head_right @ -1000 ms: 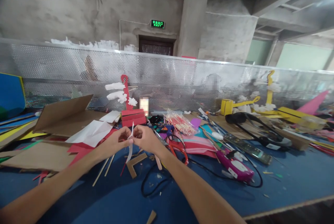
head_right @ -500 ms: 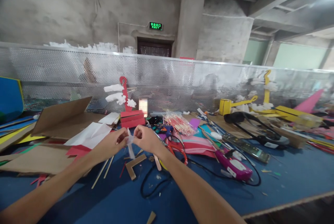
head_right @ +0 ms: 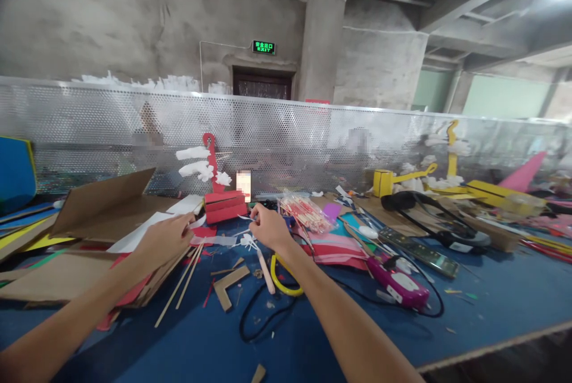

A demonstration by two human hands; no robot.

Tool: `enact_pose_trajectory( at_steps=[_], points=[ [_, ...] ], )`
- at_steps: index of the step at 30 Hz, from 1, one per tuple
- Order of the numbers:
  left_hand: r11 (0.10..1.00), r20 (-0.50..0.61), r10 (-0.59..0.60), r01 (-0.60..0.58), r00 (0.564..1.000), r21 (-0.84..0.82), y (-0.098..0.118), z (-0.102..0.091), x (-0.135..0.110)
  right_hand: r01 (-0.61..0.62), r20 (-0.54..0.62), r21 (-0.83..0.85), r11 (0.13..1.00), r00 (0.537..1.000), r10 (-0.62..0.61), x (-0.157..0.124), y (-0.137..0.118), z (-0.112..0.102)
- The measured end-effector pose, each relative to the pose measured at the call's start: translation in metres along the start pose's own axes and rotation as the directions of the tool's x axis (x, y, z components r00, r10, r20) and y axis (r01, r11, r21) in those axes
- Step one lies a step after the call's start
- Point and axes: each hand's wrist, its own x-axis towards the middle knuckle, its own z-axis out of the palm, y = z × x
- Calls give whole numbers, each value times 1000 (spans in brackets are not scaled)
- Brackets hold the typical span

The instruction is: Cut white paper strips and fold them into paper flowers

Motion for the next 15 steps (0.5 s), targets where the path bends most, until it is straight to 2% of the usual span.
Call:
enact_pose_trajectory(
  at_steps=[3, 6, 8, 11, 13, 15],
  points=[
    [999, -16, -15, 14, 1000, -41, -9, 0, 3, -32, -46, 52, 998, 998, 34, 6, 14, -4],
    [962, -18, 62, -65, 998, -267, -11, 1, 7, -14, -88, 154, 988, 996, 28, 11, 22, -7],
    [876, -6, 121, -110, 993, -470, -7, 0, 10, -3, -98, 242, 970, 995, 27, 13, 22, -9],
    [674, 136, 186, -25, 973, -739, 4, -1, 8, -14, -80, 368, 930, 996, 46, 14, 16, -11],
    [543, 247, 273, 64, 930, -837, 12, 0, 5, -17, -70, 427, 904, 996, 52, 13, 10, -12],
    [493, 306, 353, 102, 884, -864, 18, 4, 0, -20, -58, 479, 877, 997, 54, 12, 4, -13]
  ],
)
